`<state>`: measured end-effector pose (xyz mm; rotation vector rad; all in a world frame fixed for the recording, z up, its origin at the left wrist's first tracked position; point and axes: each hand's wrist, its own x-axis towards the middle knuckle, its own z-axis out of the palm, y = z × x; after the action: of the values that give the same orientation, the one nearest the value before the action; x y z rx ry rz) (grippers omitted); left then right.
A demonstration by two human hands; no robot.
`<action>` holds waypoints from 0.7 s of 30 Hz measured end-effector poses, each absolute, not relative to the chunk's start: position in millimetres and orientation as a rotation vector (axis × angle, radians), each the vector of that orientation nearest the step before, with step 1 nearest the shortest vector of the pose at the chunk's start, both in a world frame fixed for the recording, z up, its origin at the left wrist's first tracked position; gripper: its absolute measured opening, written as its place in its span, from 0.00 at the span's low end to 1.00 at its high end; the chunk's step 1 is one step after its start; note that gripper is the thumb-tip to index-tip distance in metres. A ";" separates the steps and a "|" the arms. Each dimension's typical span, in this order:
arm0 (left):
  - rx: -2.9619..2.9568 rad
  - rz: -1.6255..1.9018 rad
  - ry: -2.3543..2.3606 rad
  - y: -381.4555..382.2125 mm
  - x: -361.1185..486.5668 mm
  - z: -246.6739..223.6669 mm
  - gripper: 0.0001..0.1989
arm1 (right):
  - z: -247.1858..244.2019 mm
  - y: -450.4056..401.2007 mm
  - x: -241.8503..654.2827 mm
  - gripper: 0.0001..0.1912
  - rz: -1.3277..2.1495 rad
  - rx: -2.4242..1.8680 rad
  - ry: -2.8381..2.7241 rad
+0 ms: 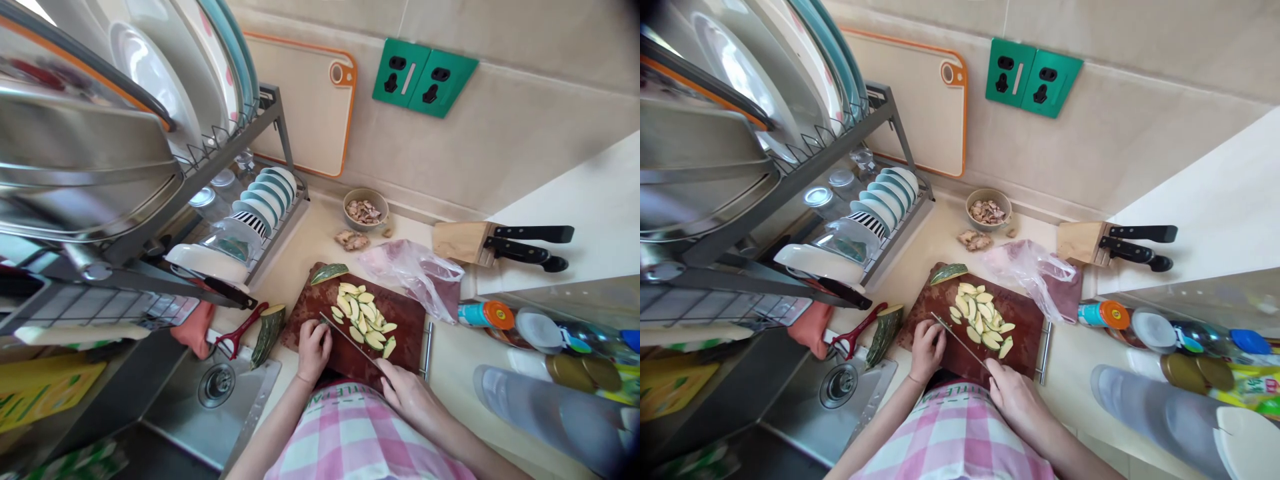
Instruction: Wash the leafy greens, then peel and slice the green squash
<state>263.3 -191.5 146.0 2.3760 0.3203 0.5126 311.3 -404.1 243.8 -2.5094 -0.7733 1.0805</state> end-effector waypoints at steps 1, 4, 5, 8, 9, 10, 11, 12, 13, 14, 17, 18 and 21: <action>2.379 0.512 0.325 -191.4 263.1 145.7 0.06 | 240.9 -402.1 311.1 0.18 1.102 -2.526 -0.761; 2.377 0.509 0.336 -191.6 262.0 144.6 0.06 | 231.5 -398.2 309.0 0.18 1.101 -2.529 -0.714; 2.373 0.508 0.342 -191.8 261.6 144.4 0.05 | 230.5 -399.2 307.9 0.18 1.081 -2.509 -0.709; 2.359 0.514 0.357 -192.7 260.7 144.2 0.05 | 237.3 -408.0 305.4 0.18 1.016 -2.443 -0.722; 2.357 0.519 0.359 -193.0 260.8 144.4 0.05 | 241.5 -410.8 305.0 0.18 1.008 -2.435 -0.733; 2.357 0.527 0.358 -193.4 261.1 144.5 0.05 | 245.6 -412.4 305.0 0.18 1.010 -2.439 -0.745; 2.358 0.535 0.356 -193.7 261.5 144.7 0.05 | 248.8 -412.4 305.1 0.18 1.024 -2.455 -0.756; 2.360 0.543 0.352 -193.9 262.0 144.9 0.05 | 250.6 -410.5 305.4 0.18 1.048 -2.482 -0.766; 2.362 0.548 0.347 -194.0 262.4 145.1 0.05 | 250.8 -407.1 305.7 0.17 1.077 -2.517 -0.773; 2.362 0.552 0.345 -193.9 262.5 145.4 0.05 | 249.1 -402.6 305.8 0.17 1.107 -2.556 -0.775; 2.349 0.543 0.345 -192.5 259.6 146.5 0.06 | 236.1 -389.9 304.8 0.17 1.145 -2.615 -0.764; 2.353 0.523 0.338 -191.8 257.3 147.0 0.06 | 230.5 -387.9 304.1 0.17 1.138 -2.611 -0.757; 2.420 0.427 0.287 -190.5 248.8 147.8 0.09 | 216.8 -390.2 302.4 0.18 1.073 -2.534 -0.719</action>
<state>248.8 -190.5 147.8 2.4204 0.2869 0.4275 302.4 -390.2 216.8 -2.5338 -0.7185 1.0730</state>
